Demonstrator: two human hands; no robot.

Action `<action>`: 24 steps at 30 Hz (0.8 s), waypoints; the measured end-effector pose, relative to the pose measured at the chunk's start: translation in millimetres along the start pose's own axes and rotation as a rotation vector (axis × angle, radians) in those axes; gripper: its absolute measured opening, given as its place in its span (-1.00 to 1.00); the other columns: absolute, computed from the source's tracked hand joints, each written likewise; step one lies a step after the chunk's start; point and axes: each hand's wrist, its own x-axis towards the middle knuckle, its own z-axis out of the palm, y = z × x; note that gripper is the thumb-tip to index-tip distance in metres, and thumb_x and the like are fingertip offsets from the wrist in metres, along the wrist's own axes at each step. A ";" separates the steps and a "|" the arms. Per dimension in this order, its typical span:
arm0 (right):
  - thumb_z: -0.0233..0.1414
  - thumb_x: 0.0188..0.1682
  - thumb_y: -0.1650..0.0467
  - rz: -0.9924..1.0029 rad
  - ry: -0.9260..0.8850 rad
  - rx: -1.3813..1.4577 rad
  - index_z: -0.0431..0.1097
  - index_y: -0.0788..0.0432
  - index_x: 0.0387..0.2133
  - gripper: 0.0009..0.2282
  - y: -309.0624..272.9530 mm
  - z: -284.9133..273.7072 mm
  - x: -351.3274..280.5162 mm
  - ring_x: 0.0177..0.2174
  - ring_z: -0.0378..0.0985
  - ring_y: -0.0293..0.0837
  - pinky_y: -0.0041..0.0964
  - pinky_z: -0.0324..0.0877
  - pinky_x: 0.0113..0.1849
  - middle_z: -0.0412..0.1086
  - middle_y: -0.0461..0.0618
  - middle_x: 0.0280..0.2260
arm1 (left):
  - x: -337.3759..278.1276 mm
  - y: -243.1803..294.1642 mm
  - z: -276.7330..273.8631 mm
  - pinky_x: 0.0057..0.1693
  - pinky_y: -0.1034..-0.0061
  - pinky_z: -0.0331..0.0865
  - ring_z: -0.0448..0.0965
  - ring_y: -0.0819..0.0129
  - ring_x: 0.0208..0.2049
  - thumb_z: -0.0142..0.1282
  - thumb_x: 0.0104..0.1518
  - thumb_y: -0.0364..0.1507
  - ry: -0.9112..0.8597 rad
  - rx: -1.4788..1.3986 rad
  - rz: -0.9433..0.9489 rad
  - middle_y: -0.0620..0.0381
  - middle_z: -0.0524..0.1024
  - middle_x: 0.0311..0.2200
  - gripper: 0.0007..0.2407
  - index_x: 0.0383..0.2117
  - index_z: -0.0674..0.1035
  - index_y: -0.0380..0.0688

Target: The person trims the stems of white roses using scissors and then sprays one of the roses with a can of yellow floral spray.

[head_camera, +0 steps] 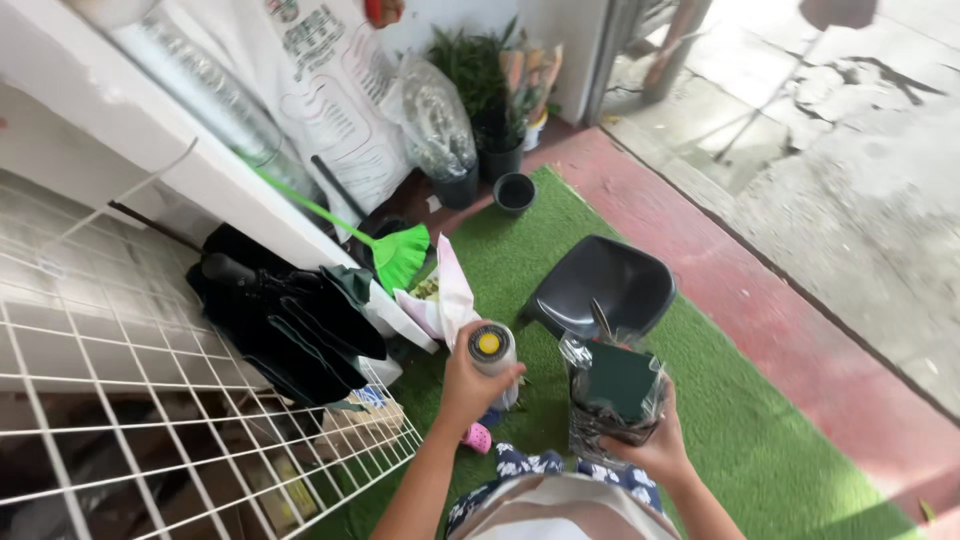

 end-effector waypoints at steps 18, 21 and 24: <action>0.56 -0.70 0.32 0.012 -0.395 -0.209 0.09 0.03 0.31 0.14 -13.4 10.8 363.5 0.06 0.49 0.19 0.19 0.28 0.14 0.44 0.19 0.00 | 112.1 -6.6 -2.3 0.31 0.14 0.31 0.49 -0.01 0.20 0.58 -0.18 -0.31 0.745 0.177 -0.201 -0.10 0.50 0.11 -0.24 0.23 0.38 -0.09; 0.57 -0.70 0.35 -0.016 -0.414 -0.191 0.08 0.03 0.30 0.13 -7.5 49.8 411.0 0.07 0.48 0.17 0.17 0.25 0.17 0.43 0.18 0.01 | 156.6 -24.8 -6.5 0.32 0.07 0.28 0.45 -0.12 0.23 0.58 -0.21 -0.25 0.778 0.197 -0.219 -0.22 0.47 0.13 -0.20 0.24 0.36 -0.15; 0.58 -0.71 0.34 -0.078 -0.420 -0.176 0.02 0.14 0.29 0.16 -5.7 87.5 458.4 0.06 0.46 0.34 0.30 0.25 0.14 0.41 0.30 0.00 | 210.4 -30.1 -11.0 0.32 0.08 0.33 0.49 -0.11 0.20 0.64 -0.33 -0.31 0.780 0.222 -0.264 -0.18 0.53 0.09 -0.17 0.20 0.40 -0.13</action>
